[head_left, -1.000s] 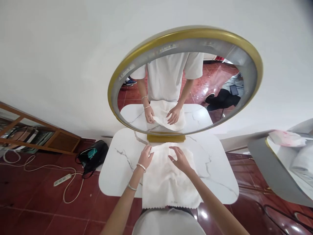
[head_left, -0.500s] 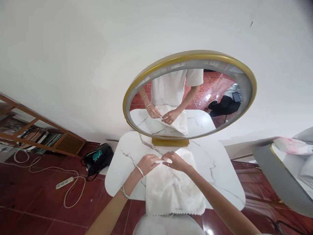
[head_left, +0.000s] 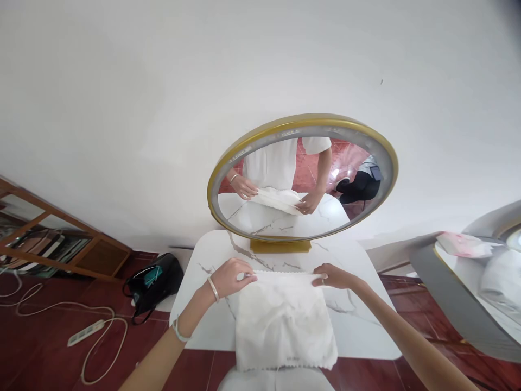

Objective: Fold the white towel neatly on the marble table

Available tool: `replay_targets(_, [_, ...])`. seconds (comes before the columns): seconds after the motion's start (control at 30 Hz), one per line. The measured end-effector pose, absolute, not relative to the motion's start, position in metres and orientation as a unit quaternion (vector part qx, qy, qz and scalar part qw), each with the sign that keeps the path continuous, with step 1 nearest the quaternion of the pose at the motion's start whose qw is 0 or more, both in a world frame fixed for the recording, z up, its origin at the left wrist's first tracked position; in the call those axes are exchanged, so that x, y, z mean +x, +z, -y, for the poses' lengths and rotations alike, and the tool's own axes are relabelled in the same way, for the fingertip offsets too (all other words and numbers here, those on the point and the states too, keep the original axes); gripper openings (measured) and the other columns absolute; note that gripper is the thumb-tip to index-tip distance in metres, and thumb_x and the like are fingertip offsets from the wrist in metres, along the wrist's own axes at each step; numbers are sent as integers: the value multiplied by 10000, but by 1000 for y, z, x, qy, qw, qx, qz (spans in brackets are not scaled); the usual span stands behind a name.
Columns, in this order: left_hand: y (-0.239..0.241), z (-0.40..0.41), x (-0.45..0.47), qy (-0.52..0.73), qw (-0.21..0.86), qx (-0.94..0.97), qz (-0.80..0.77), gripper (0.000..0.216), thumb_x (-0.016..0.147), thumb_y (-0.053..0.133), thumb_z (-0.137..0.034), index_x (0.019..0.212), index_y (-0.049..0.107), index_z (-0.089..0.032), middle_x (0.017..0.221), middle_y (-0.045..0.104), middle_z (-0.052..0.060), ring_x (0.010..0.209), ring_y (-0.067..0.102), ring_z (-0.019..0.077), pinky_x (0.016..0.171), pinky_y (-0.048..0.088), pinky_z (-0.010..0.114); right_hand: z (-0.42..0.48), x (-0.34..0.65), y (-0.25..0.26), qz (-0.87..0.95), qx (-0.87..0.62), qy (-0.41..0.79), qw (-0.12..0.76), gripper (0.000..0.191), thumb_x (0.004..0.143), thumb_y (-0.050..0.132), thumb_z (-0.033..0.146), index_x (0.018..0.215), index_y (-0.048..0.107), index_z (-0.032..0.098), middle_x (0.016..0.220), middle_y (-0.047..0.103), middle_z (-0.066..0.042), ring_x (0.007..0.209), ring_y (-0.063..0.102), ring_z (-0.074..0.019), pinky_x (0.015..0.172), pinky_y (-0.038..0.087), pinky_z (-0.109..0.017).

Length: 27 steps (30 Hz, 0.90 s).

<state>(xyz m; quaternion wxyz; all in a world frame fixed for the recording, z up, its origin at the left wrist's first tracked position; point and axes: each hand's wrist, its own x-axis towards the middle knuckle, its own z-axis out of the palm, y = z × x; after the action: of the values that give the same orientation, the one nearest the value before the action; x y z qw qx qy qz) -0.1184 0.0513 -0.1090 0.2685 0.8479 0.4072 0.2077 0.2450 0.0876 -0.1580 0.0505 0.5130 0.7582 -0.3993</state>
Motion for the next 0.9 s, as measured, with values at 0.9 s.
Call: replay_targets(0.9, [-171,-149,-117,768,48,250,-588,122,808,539,-244,917,564,-194,1057,596,87,982,624,171,730,536,251,-141,78,-162,-682,517,101,-507,299,844,598,406,991,635,148,1108,637,-216,1057,626,-305,828,546,-419])
